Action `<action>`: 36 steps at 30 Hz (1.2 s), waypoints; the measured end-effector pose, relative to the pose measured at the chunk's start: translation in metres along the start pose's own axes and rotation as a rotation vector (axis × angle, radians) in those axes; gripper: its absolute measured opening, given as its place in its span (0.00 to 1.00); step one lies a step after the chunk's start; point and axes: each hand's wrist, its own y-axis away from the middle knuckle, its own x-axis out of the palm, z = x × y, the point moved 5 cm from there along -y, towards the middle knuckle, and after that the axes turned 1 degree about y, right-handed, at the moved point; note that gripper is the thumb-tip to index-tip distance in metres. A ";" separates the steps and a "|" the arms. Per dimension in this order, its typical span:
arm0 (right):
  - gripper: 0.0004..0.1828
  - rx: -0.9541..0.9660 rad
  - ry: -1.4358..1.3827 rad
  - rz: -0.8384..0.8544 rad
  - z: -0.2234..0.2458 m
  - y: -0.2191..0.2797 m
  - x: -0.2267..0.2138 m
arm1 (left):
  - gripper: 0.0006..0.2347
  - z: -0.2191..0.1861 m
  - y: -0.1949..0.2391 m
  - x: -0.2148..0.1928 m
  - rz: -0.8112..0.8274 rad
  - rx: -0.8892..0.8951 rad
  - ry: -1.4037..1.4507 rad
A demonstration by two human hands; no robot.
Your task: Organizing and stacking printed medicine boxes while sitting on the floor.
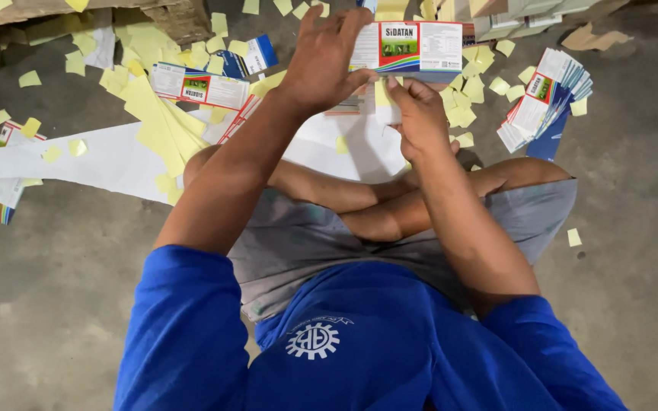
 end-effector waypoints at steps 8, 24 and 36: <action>0.01 -0.058 -0.008 0.021 0.003 -0.004 -0.007 | 0.29 -0.002 -0.002 0.000 -0.012 0.010 0.011; 0.13 -0.618 0.982 -0.225 0.090 0.048 -0.020 | 0.19 -0.002 -0.001 0.002 0.018 0.034 0.000; 0.12 -0.550 0.686 0.400 0.113 -0.126 0.031 | 0.16 -0.006 0.002 0.004 0.037 -0.039 -0.020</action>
